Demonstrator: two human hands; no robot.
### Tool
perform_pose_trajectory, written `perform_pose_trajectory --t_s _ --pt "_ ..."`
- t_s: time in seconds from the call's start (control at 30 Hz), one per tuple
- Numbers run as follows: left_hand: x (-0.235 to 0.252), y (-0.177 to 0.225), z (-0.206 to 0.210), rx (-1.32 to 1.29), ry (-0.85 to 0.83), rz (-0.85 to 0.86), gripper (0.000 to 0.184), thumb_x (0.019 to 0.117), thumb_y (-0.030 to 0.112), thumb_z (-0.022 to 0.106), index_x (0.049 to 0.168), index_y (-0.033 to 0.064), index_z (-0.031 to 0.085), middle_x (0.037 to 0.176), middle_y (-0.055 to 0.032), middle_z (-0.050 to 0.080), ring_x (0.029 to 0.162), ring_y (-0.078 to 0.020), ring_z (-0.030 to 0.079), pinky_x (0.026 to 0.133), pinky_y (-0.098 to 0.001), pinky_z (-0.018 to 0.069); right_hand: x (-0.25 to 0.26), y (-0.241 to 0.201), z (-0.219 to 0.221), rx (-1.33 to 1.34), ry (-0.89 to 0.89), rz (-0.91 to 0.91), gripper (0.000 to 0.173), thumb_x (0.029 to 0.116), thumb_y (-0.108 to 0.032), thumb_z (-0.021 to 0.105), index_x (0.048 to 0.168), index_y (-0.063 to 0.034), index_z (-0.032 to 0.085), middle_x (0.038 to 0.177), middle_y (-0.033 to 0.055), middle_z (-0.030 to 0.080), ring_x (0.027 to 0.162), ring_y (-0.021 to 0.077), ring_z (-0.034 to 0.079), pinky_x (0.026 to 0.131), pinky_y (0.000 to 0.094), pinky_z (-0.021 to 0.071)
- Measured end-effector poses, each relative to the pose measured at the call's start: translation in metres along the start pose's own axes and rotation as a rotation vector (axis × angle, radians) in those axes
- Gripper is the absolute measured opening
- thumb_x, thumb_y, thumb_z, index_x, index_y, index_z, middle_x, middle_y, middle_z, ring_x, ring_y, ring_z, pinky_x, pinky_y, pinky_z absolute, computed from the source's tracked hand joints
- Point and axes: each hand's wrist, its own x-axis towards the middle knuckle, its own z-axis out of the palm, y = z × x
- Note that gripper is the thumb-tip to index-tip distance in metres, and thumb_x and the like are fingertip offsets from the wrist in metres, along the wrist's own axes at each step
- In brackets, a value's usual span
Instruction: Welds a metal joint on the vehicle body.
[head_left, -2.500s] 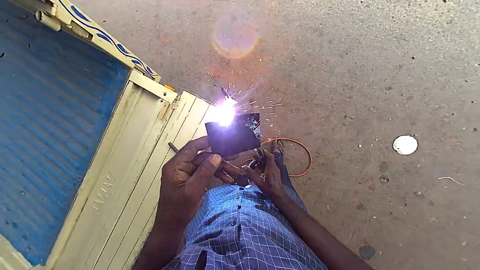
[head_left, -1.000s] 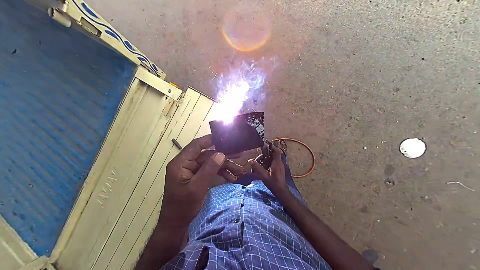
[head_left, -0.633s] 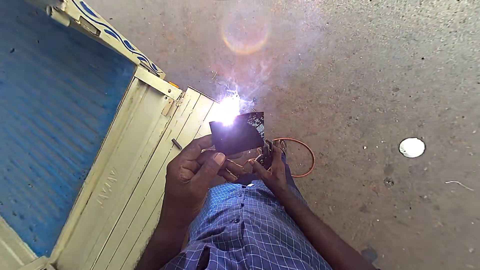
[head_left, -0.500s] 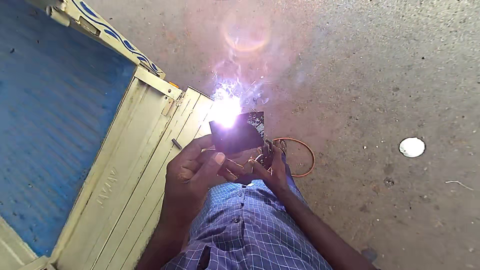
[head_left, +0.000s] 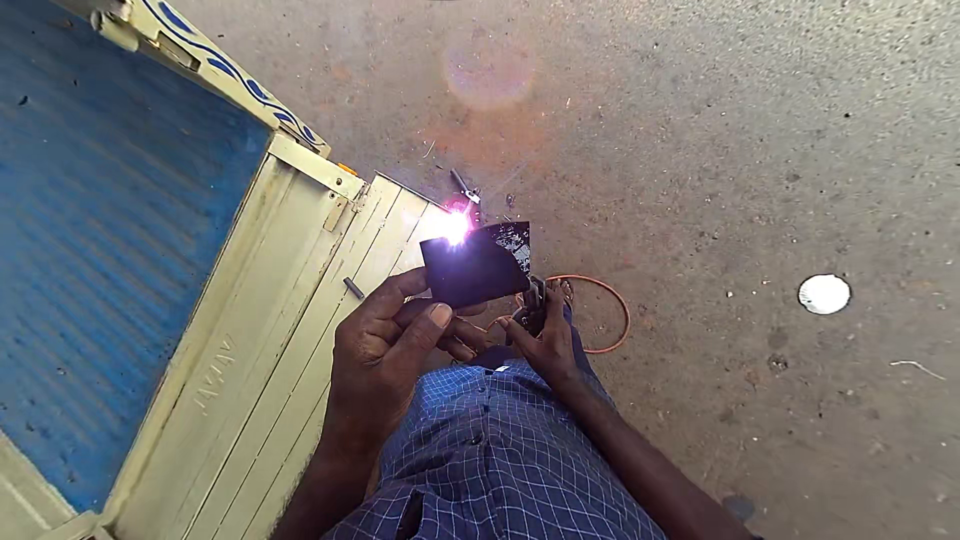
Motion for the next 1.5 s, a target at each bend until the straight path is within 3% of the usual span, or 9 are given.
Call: perform_pose_trajectory --t_s 0.07,0.3,0.37,0.57,0.8,1.07,1.23,1.5 --pt "0.000 0.000 0.000 -0.002 0.004 0.004 0.034 0.1052 0.001 0.049 0.138 -0.0016 0.052 0.114 -0.0294 0.069 0.085 -0.0375 0.074 0.074 -0.0460 0.0662 0.000 0.000 0.000 -0.005 -0.002 -0.004 0.080 0.0858 -0.048 0.080 0.145 -0.0119 0.040 0.096 0.0049 0.068 0.076 0.0170 0.068 0.069 0.0427 0.0616" --pt "0.001 0.002 0.001 0.015 0.014 -0.001 0.034 0.1049 0.001 0.049 0.138 -0.0017 0.053 0.113 -0.0286 0.069 0.084 -0.0368 0.075 0.073 -0.0452 0.0663 0.002 -0.001 -0.002 -0.043 -0.004 -0.023 0.081 0.0868 -0.050 0.078 0.147 -0.0106 0.040 0.106 0.0086 0.067 0.086 0.0186 0.068 0.076 0.0439 0.0602" --pt "0.002 0.003 0.001 0.019 0.011 -0.002 0.034 0.1049 0.001 0.049 0.139 -0.0009 0.052 0.114 -0.0284 0.069 0.085 -0.0365 0.075 0.074 -0.0451 0.0661 0.004 -0.001 0.000 -0.019 0.007 -0.024 0.079 0.0860 -0.047 0.080 0.145 -0.0124 0.041 0.100 0.0063 0.067 0.078 0.0171 0.068 0.070 0.0419 0.0613" --pt "0.003 0.003 0.001 0.010 0.002 0.007 0.034 0.1049 0.000 0.049 0.138 -0.0015 0.052 0.113 -0.0288 0.069 0.085 -0.0366 0.075 0.074 -0.0451 0.0662 0.005 0.000 0.001 0.003 -0.003 -0.023 0.078 0.0868 -0.045 0.080 0.146 -0.0148 0.039 0.093 0.0021 0.068 0.076 0.0162 0.068 0.069 0.0418 0.0616" --pt "0.004 0.003 0.001 0.007 0.003 0.009 0.033 0.1052 0.003 0.050 0.138 -0.0014 0.053 0.110 -0.0285 0.069 0.083 -0.0366 0.074 0.073 -0.0459 0.0661 0.006 -0.002 0.000 -0.002 0.001 -0.011 0.078 0.0865 -0.047 0.079 0.147 -0.0156 0.040 0.105 0.0059 0.067 0.084 0.0169 0.068 0.074 0.0433 0.0610" --pt "0.005 0.005 0.001 0.021 0.000 0.005 0.034 0.1051 0.002 0.049 0.139 -0.0009 0.052 0.114 -0.0284 0.069 0.085 -0.0365 0.075 0.073 -0.0448 0.0662 0.009 -0.003 0.001 -0.012 0.006 -0.006 0.081 0.0855 -0.047 0.080 0.146 -0.0104 0.041 0.099 0.0064 0.068 0.080 0.0174 0.068 0.072 0.0428 0.0610" --pt "0.005 0.003 0.001 0.007 0.002 0.008 0.033 0.1054 0.002 0.048 0.138 -0.0010 0.053 0.114 -0.0290 0.069 0.084 -0.0364 0.074 0.073 -0.0453 0.0657 0.009 -0.002 0.000 -0.009 0.020 -0.021 0.081 0.0859 -0.049 0.079 0.146 -0.0109 0.042 0.110 0.0089 0.066 0.090 0.0187 0.068 0.079 0.0443 0.0604" --pt "0.006 0.003 0.002 0.000 -0.005 0.016 0.033 0.1052 0.001 0.049 0.138 -0.0019 0.052 0.115 -0.0299 0.069 0.085 -0.0374 0.075 0.074 -0.0455 0.0661 0.011 -0.002 0.001 -0.003 0.019 -0.002 0.080 0.0858 -0.050 0.079 0.145 -0.0122 0.042 0.104 0.0071 0.067 0.085 0.0178 0.067 0.076 0.0440 0.0602"
